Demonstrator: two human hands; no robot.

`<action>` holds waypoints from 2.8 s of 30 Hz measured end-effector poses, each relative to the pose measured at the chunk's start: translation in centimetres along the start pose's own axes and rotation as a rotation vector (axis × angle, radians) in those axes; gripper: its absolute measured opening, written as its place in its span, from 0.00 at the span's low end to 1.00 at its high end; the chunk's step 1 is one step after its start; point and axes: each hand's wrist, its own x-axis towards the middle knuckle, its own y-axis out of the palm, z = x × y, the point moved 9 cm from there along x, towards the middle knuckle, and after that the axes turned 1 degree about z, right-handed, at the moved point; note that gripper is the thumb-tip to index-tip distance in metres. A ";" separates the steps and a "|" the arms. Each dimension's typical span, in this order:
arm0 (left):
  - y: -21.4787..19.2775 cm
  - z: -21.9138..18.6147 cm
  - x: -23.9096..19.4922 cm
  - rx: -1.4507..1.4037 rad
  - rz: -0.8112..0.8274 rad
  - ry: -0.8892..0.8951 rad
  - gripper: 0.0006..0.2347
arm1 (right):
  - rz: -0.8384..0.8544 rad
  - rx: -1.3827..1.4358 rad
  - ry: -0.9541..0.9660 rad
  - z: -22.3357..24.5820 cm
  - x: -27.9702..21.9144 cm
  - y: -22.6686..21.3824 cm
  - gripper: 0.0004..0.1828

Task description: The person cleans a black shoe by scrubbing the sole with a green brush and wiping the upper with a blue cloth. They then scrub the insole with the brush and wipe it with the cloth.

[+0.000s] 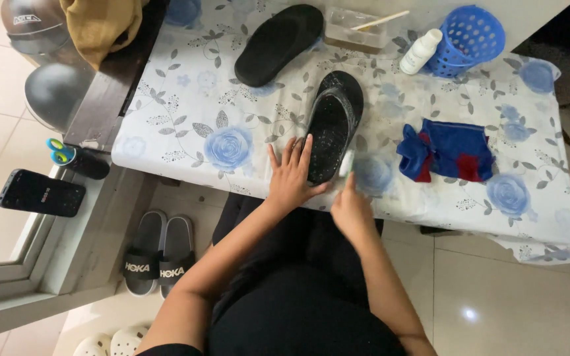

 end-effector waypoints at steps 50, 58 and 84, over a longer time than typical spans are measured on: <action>-0.6 1.6 0.0 -0.059 -0.249 -0.029 0.27 | -0.502 -0.223 -0.081 0.3 10.5 -7.0 0.30; -1.1 1.0 0.1 -0.040 -0.252 -0.030 0.28 | -0.368 -0.016 -0.121 1.5 1.3 -4.7 0.30; 0.8 3.4 -0.5 -0.312 -0.016 -0.016 0.38 | -0.468 0.022 -0.289 -0.8 0.2 0.1 0.26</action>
